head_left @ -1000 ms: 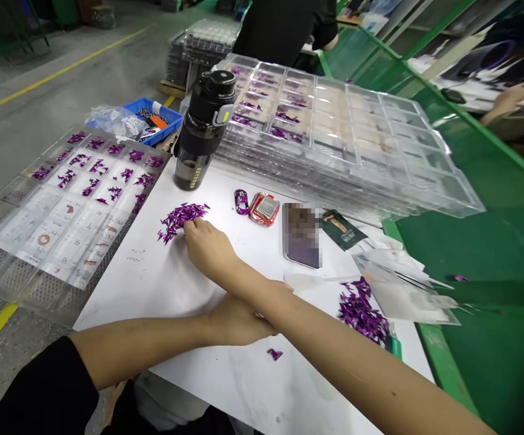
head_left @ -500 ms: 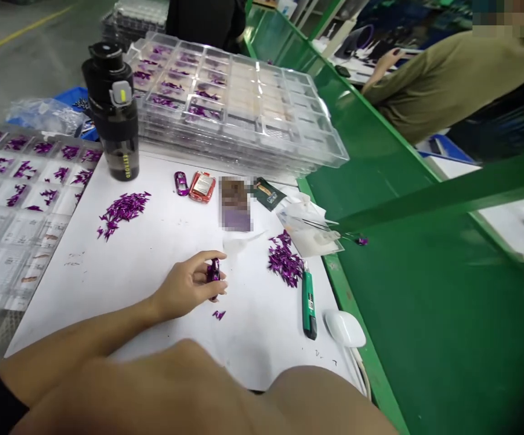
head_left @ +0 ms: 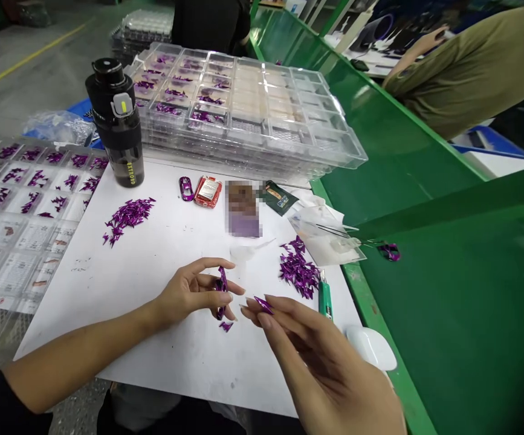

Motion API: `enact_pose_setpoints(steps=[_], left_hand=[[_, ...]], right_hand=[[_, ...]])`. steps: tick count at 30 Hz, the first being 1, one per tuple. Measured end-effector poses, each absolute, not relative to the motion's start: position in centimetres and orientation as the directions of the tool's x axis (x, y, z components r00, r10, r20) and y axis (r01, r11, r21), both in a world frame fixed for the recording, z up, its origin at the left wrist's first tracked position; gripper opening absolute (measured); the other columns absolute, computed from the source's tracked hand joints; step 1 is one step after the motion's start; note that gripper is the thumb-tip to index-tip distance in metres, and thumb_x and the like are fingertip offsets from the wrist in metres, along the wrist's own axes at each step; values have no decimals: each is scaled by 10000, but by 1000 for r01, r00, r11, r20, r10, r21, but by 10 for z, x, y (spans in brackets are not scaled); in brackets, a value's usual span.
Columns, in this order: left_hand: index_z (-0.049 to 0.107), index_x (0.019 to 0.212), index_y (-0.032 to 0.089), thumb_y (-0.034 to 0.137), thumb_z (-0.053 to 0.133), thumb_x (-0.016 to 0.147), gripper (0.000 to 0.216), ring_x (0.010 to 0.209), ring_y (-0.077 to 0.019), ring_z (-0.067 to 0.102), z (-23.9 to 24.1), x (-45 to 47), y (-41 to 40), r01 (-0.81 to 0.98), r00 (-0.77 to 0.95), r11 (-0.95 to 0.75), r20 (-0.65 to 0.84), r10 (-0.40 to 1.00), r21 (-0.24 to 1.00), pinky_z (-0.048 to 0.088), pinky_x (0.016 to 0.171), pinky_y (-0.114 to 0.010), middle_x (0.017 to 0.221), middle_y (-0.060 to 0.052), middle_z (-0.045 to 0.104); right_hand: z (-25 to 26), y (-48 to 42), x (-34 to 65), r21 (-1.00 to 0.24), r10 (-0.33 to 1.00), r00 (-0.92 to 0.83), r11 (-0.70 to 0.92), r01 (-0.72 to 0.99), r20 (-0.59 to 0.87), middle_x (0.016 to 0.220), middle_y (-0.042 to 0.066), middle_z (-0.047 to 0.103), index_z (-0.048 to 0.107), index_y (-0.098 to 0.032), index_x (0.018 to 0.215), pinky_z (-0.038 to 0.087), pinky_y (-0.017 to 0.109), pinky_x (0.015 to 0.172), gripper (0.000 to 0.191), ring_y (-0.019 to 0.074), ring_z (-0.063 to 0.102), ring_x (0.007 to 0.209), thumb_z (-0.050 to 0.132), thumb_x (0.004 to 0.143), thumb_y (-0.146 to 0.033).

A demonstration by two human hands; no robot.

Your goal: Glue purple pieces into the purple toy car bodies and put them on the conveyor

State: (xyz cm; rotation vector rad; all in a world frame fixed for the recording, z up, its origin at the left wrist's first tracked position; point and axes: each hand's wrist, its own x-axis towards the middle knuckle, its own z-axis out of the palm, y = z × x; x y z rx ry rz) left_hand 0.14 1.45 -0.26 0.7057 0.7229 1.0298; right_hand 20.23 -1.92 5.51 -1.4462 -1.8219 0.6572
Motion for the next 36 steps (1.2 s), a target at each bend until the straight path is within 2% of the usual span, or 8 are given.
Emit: enact_pose_setpoints(steps=[4,12,16,19,21,23,31,36], left_hand=[[622,1215,209,290,832,780,490,783,-234,766,-2,0,17,-476,380,404,-232,896,781,557,670,-305,1054,-133,763],[640,1205,191,313,853,753,515,744,-229,754,-3,0,18,-464,358,394,-239,903,794,545,698,-331,913,-90,763],[620,1240,208,290,837,771,522,826,-233,758,-5,7,12,-450,184,316,-260,948,835,573,794,-377,1008,-96,757],[617,1253,226,255,819,786,509,933,-220,745,-6,13,8,-399,29,274,-287,958,875,583,896,-396,1123,-91,731],[629,1248,220,246,818,784,501,975,-216,733,-6,16,6,-391,17,266,-282,959,881,588,925,-394,1125,-84,730],[641,1238,210,246,814,789,482,1023,-215,720,-7,17,5,-402,29,241,-251,968,884,582,967,-394,1100,-75,741],[666,1212,200,236,757,834,390,1008,-223,738,-10,17,5,-367,13,171,-179,984,914,587,1001,-415,1044,-55,759],[670,1224,217,242,746,841,391,1010,-208,735,-10,16,4,-320,3,137,-143,990,938,584,997,-380,1072,-47,765]], right_hand=[[19,-1,199,-749,967,-143,254,612,211,962,10,789,652,-242,1128,616,164,622,204,164,773,823,618,955,-345],[-7,5,192,-429,812,-318,542,723,489,956,26,790,710,-237,1175,629,224,701,245,164,768,764,558,982,-234],[5,9,192,-591,883,-194,435,679,428,919,24,788,742,-236,1104,631,237,617,210,175,761,730,669,914,-286],[17,7,183,-855,978,41,159,494,205,951,46,789,762,-220,1021,656,281,667,234,200,766,764,732,860,-388],[21,5,173,-937,996,72,24,349,52,995,66,786,772,-217,1015,664,325,720,269,227,769,827,743,845,-423],[21,3,161,-953,998,63,-8,304,12,1005,67,785,781,-233,1027,661,338,704,279,240,765,858,744,840,-437],[14,3,141,-892,987,31,127,434,155,1058,39,761,779,-274,1061,639,387,859,213,196,731,867,698,892,-374],[14,5,140,-845,971,23,196,498,239,1030,40,766,788,-258,1001,646,389,860,176,203,739,862,703,892,-369]])
